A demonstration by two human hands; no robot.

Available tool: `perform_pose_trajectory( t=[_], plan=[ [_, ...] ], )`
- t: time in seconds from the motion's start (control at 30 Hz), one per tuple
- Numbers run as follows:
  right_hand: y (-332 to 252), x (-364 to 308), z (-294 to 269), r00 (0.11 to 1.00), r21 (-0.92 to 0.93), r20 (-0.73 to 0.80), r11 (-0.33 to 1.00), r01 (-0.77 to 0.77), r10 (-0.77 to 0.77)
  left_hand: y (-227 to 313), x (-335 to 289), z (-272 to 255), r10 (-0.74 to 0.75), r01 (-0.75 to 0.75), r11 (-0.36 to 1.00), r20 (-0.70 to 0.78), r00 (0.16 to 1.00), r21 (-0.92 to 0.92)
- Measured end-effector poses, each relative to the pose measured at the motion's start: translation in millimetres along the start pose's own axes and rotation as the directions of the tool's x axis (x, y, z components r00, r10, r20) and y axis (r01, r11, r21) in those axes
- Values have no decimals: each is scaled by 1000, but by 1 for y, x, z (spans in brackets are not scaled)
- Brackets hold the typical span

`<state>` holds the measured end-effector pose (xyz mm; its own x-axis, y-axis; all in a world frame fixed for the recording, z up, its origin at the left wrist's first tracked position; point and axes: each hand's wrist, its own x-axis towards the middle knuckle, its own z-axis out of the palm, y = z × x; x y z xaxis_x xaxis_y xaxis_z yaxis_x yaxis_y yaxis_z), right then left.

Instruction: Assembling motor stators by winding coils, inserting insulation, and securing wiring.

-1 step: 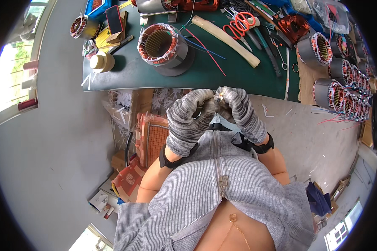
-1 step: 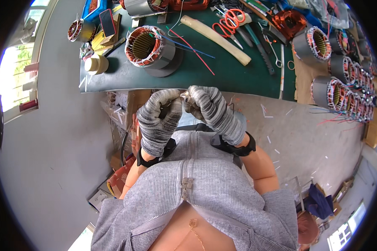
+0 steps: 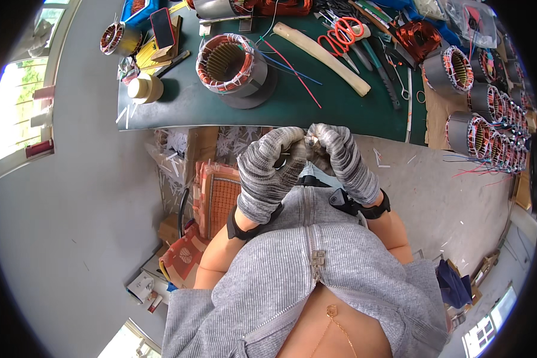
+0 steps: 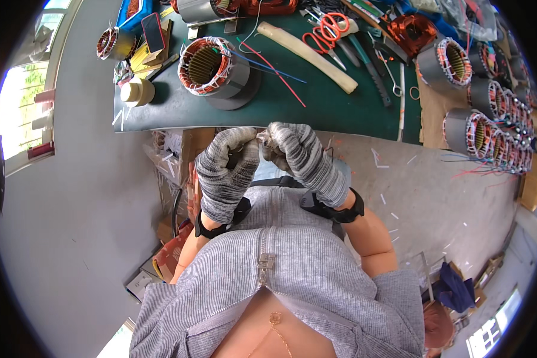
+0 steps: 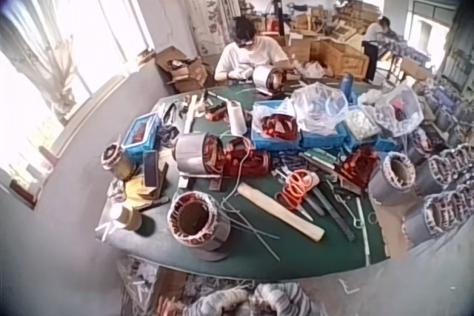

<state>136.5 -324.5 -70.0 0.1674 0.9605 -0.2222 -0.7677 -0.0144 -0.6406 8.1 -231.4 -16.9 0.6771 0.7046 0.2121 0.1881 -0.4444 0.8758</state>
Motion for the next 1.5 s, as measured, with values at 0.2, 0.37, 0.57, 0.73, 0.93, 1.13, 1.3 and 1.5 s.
perform_pose_trajectory(
  t=[0.2,0.37,0.57,0.73,0.93,1.13,1.3,1.5],
  plan=[
    [10,-1,13,955,-297,-186,940,168,-230,1,0,0,-40,40,998,3,999,-48],
    [0,1,14,962,-490,-32,843,222,-272,-1,-2,0,-61,61,994,3,998,-90],
    [3,4,19,935,-486,-202,859,161,-290,3,-1,0,-126,125,983,2,992,-132],
    [-10,0,34,931,-638,-234,767,71,-281,9,2,-1,-379,409,811,158,912,-419],
    [4,3,18,840,-633,-278,747,205,-466,4,6,2,-445,533,718,293,846,-449],
    [-7,30,-91,676,-748,-439,658,90,-592,-24,6,8,-438,488,698,227,870,-524],
    [-43,52,-43,717,-938,280,-339,64,-639,-39,22,-11,-361,437,809,254,897,-394],
    [8,60,11,788,-909,275,117,399,-551,-55,31,-9,-108,282,777,323,940,-562]
  ],
)
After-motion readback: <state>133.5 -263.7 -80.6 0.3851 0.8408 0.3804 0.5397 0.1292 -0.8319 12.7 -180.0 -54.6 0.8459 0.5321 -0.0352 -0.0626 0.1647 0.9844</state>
